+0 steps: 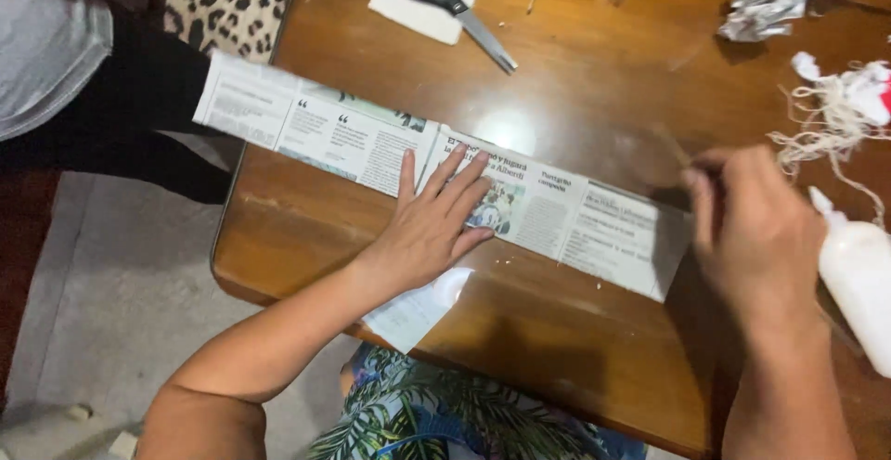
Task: Rolling a strip of newspaper tightly around a thin rod and securing the end with glue to create a craft stick.
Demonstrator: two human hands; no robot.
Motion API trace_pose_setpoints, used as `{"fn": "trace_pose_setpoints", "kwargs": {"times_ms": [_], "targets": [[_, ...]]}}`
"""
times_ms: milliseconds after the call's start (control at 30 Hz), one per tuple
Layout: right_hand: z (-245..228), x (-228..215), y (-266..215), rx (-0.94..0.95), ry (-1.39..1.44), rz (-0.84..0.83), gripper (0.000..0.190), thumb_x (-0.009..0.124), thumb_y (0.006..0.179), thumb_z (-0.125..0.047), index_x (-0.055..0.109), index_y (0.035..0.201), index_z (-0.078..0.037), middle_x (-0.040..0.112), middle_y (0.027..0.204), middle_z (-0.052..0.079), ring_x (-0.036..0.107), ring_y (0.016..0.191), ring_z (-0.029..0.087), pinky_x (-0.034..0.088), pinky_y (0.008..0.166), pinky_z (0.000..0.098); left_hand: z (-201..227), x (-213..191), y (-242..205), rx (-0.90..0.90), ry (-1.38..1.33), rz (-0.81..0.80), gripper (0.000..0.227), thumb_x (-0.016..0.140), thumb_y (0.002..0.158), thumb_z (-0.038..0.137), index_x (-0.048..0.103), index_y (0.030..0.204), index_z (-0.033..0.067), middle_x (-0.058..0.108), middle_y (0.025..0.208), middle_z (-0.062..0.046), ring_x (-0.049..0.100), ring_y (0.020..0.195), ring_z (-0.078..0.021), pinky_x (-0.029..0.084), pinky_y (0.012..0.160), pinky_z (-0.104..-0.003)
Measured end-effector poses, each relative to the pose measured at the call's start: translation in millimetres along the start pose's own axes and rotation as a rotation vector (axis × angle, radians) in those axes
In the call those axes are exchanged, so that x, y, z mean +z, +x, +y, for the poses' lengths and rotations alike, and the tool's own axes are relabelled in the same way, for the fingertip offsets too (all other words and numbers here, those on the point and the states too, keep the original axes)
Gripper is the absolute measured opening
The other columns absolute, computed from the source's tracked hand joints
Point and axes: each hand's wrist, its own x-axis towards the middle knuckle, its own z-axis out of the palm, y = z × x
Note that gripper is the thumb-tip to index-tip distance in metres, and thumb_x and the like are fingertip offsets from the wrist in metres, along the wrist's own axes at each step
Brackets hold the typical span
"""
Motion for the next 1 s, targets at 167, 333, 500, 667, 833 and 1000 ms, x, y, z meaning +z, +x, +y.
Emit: {"fn": "trace_pose_setpoints", "kwargs": {"times_ms": [167,333,500,667,833,1000], "targets": [[-38,4,-6,-0.166,0.121,-0.103,0.029,0.061,0.092,-0.023,0.053,0.115,-0.008,0.062,0.101,0.008,0.061,0.089,0.022,0.051,0.054,0.0370,0,-3,-22,-0.029,-0.130,0.048,0.050,0.055,0.090,0.036,0.043,0.131,0.0089,0.031,0.144,-0.007,0.025,0.135,-0.0283,0.007,0.106,-0.064],[-19,6,-11,-0.123,0.111,-0.400,0.052,0.061,0.076,-0.039,0.056,0.118,-0.010,0.057,0.112,0.008,0.057,0.097,0.026,0.050,0.075,0.0429,-1,-6,-30,-0.010,-0.218,0.112,0.052,0.058,0.091,0.037,0.039,0.132,0.0128,0.032,0.143,-0.011,0.027,0.136,-0.0312,0.005,0.110,-0.061],[1,-9,-15,0.033,0.173,-0.400,0.036,0.063,0.077,-0.030,0.061,0.108,-0.014,0.057,0.103,0.008,0.057,0.096,0.027,0.044,0.080,0.0390,-20,-32,-36,0.080,-0.260,0.040,0.057,0.061,0.086,0.038,0.040,0.132,0.0114,0.031,0.143,-0.013,0.026,0.135,-0.0319,0.010,0.109,-0.059],[13,-6,-17,0.092,0.138,-0.566,0.028,0.060,0.079,-0.032,0.060,0.101,-0.015,0.060,0.101,0.004,0.059,0.093,0.027,0.045,0.079,0.0403,-46,-48,-31,0.021,-0.188,-0.258,0.061,0.042,0.086,0.051,0.035,0.136,0.0162,0.024,0.146,-0.008,0.022,0.131,-0.0244,0.020,0.106,-0.046],[11,0,-17,0.052,0.220,-0.507,0.012,0.051,0.088,-0.018,0.056,0.090,-0.007,0.058,0.091,0.011,0.057,0.083,0.029,0.043,0.071,0.0395,-69,-32,-27,0.402,-0.009,0.130,0.054,0.062,0.081,0.046,0.055,0.120,0.0079,0.054,0.127,-0.010,0.054,0.109,-0.0269,0.046,0.088,-0.039],[12,9,-22,-0.052,0.109,-0.393,0.016,0.049,0.092,-0.021,0.052,0.089,-0.006,0.052,0.086,0.013,0.051,0.080,0.033,0.040,0.070,0.0429,-62,-45,-26,0.465,0.113,0.044,0.035,0.059,0.085,0.031,0.059,0.114,0.0107,0.057,0.122,-0.010,0.055,0.110,-0.0272,0.051,0.083,-0.040]]}}
